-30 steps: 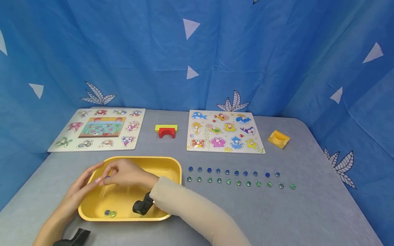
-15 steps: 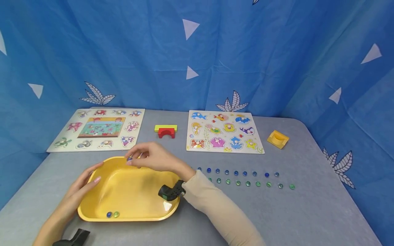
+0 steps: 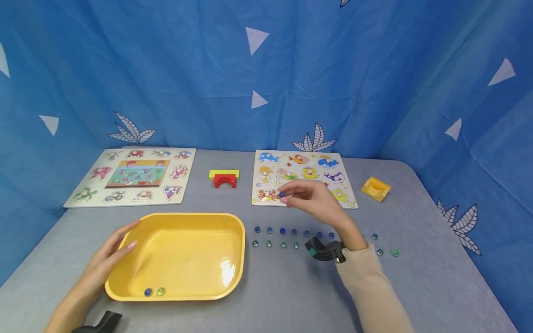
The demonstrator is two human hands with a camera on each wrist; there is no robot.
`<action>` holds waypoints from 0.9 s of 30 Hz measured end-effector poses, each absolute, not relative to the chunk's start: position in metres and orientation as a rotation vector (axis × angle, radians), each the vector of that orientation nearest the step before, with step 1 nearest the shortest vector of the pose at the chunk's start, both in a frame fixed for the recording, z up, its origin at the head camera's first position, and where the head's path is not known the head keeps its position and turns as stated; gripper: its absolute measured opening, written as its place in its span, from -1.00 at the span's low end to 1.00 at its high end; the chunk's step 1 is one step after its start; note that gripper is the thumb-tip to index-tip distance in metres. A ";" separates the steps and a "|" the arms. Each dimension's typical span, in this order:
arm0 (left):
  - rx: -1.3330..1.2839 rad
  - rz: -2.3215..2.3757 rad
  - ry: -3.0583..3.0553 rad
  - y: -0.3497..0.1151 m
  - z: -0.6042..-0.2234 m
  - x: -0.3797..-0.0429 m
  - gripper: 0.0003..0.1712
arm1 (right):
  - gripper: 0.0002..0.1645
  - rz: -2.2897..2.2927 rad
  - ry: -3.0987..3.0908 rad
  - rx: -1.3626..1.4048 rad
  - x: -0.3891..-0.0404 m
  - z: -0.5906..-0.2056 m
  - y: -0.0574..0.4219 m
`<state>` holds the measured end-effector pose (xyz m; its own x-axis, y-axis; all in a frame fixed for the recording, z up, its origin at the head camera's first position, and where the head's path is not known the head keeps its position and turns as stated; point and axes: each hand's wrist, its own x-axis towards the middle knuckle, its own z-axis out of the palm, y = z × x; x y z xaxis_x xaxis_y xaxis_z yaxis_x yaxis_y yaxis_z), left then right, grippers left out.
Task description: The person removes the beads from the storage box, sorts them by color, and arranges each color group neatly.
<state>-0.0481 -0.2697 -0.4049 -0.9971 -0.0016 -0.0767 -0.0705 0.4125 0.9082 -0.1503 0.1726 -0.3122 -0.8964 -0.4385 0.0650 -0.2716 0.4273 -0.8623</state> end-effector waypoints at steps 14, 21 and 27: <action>-0.076 1.678 2.585 -0.271 -0.408 -0.046 -0.40 | -0.46 -1.191 2.854 0.000 -0.112 -0.374 0.352; -0.065 1.664 2.581 -0.274 -0.406 -0.048 -0.40 | -0.31 -0.935 2.894 0.248 -0.101 -0.402 0.390; -0.065 1.661 2.579 -0.271 -0.407 -0.049 -0.39 | -0.38 -0.836 2.987 0.274 -0.098 -0.416 0.392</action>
<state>-0.0490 -0.2714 -0.4070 -0.9964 0.0042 -0.0847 -0.0754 0.4138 0.9073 -0.0975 0.3915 -0.4160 -0.9842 0.1614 -0.0734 0.1760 0.8404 -0.5126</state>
